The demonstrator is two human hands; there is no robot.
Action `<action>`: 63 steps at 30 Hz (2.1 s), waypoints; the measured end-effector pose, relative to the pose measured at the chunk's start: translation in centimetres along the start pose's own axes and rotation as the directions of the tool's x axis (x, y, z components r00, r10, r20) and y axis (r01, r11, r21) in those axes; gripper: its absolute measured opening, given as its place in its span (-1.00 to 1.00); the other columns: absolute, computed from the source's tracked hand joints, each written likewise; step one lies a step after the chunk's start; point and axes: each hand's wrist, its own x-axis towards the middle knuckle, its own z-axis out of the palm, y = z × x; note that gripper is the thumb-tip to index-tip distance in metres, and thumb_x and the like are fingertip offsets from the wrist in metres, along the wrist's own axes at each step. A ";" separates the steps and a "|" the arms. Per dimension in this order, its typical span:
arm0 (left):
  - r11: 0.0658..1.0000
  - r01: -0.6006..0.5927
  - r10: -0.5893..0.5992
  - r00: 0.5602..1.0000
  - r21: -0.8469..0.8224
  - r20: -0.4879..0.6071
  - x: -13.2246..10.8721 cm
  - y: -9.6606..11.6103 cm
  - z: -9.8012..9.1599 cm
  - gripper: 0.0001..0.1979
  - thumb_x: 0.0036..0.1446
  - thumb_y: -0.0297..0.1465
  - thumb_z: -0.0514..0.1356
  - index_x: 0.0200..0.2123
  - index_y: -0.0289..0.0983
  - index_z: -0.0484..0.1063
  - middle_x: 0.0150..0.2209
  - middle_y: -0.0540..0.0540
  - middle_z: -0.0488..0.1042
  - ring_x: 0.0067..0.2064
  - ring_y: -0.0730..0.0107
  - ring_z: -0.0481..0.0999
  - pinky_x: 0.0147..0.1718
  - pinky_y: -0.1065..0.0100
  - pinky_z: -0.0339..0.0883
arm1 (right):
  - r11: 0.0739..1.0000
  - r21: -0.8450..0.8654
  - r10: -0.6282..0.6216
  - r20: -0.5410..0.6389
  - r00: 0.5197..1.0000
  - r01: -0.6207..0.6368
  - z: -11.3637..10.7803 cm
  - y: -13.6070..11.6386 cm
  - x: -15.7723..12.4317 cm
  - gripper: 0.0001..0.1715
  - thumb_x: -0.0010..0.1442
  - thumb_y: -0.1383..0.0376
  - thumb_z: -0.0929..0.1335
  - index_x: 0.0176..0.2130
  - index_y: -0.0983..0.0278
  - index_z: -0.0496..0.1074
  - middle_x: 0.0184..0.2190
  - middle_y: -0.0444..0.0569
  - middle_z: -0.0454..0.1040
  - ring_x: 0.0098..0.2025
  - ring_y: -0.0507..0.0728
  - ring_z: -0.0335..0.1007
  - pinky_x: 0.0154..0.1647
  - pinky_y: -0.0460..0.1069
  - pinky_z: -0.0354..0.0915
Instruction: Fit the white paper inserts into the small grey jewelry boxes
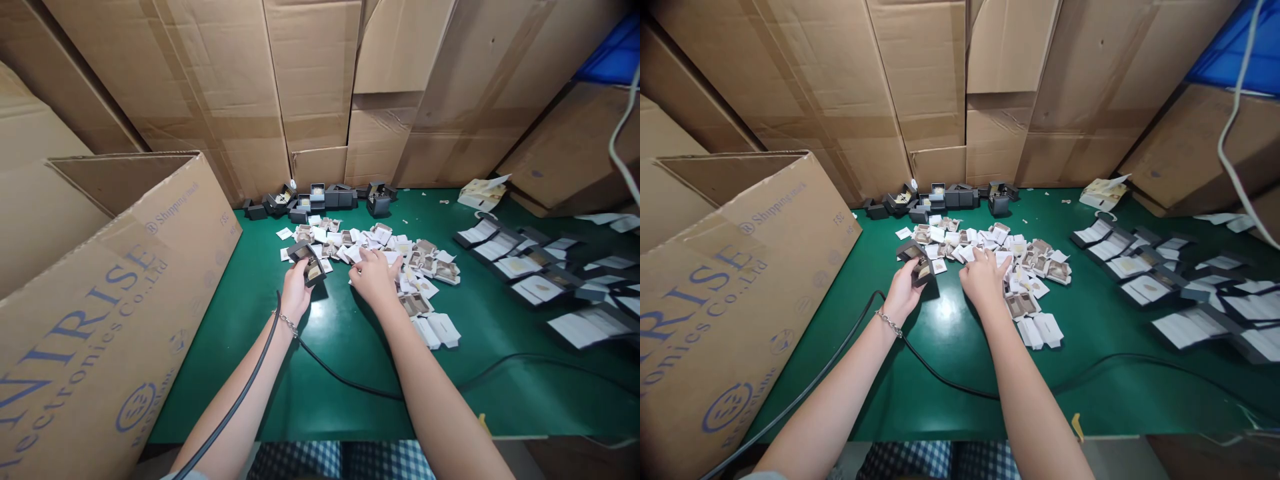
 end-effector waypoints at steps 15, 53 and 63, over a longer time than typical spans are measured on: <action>0.989 0.056 -0.078 0.983 0.134 0.165 -0.8 0.0 0.2 -0.98 -0.04 -0.51 0.22 -0.44 -0.34 0.43 -0.43 -0.04 0.50 -0.38 0.53 0.47 -0.34 0.48 0.37 | 0.997 0.013 -0.074 -0.100 0.992 0.076 1.8 0.1 -0.3 -0.59 0.23 0.38 0.15 -0.15 0.24 0.52 0.11 0.07 0.40 0.18 0.40 0.14 0.17 0.52 -0.55; 0.958 -0.098 0.007 0.947 0.270 0.321 -0.5 0.4 -0.4 -0.40 -0.07 -0.43 0.31 0.10 -0.19 0.29 -0.15 -0.12 0.55 -0.25 0.42 0.54 -0.30 0.44 0.34 | 0.653 0.756 0.060 -0.113 0.992 0.047 -0.7 -1.6 -0.4 -0.85 -0.01 0.20 0.40 -0.41 0.16 0.59 -0.48 -0.12 0.36 -0.42 0.05 0.22 -0.33 -0.01 0.19; 0.956 -0.075 -0.009 0.959 0.285 0.283 -0.1 0.1 -0.6 -0.47 -0.08 -0.45 0.30 0.02 -0.24 0.31 -0.20 -0.11 0.54 -0.26 0.42 0.53 -0.21 0.36 0.36 | 0.510 0.844 0.167 0.093 0.982 -0.166 -0.3 -1.8 -0.4 -0.71 -0.05 0.13 0.40 -0.36 0.25 0.59 -0.63 -0.15 0.41 -0.57 0.02 0.22 -0.44 -0.03 0.22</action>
